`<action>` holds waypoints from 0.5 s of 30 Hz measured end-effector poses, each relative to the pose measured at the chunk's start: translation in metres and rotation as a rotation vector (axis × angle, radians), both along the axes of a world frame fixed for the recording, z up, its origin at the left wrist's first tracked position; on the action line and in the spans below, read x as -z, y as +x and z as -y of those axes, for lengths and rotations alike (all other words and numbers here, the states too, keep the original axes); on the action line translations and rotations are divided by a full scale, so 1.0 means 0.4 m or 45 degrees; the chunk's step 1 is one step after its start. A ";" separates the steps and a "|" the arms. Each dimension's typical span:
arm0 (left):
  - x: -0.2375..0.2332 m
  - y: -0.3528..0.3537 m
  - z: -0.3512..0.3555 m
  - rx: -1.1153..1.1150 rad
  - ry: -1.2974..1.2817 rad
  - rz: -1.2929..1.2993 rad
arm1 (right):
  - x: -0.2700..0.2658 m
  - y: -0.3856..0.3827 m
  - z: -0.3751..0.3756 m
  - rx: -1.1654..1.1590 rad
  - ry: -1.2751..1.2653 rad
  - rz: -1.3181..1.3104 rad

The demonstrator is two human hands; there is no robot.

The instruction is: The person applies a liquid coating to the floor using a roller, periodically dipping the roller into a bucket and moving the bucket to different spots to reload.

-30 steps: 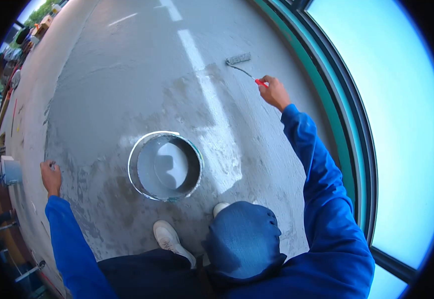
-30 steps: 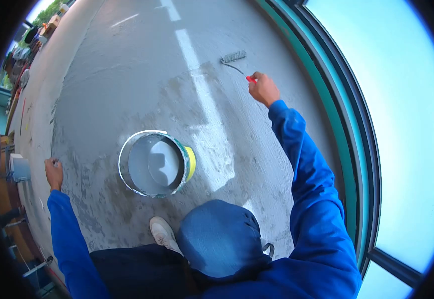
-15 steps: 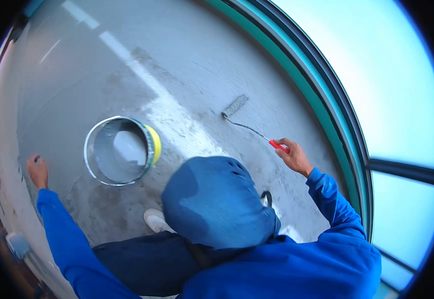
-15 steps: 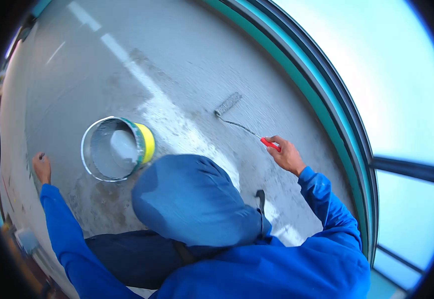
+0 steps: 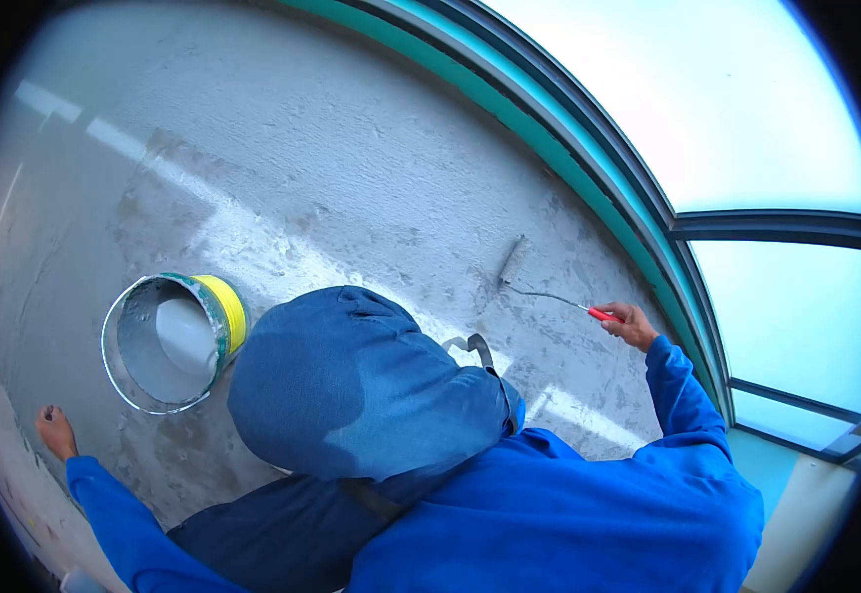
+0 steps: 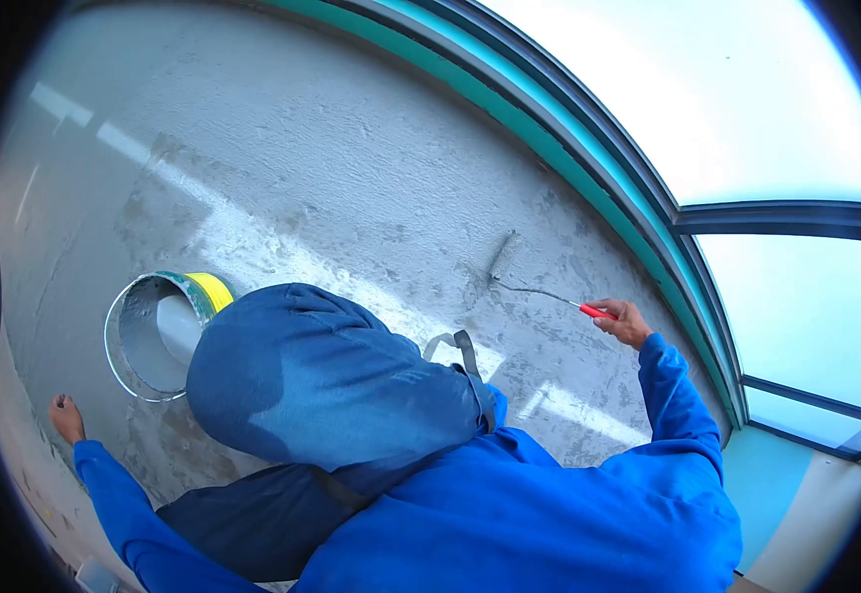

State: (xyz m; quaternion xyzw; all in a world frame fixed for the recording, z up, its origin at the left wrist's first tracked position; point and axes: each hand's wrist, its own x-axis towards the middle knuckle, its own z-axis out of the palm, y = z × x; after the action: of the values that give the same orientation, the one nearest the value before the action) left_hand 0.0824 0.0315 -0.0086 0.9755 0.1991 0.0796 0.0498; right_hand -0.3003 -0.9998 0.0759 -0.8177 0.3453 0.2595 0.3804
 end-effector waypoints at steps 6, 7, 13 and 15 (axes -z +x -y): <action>-0.041 -0.008 0.029 0.056 0.131 0.028 | 0.068 0.219 -0.035 -0.156 0.049 0.023; -0.043 -0.007 0.027 0.042 0.106 0.024 | 0.084 0.272 -0.062 -0.202 0.056 0.062; -0.037 -0.026 -0.016 -0.021 0.037 -0.022 | 0.148 0.619 -0.264 -0.315 0.034 0.247; -0.071 -0.043 0.045 -0.099 0.065 0.032 | 0.185 0.741 -0.318 -0.464 -0.036 0.414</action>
State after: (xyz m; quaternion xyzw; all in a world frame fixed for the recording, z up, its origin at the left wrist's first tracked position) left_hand 0.0654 0.0134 0.0198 0.9669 0.2341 0.0986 0.0241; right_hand -0.0039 -0.8725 0.0017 -0.9028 0.1300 0.1840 0.3663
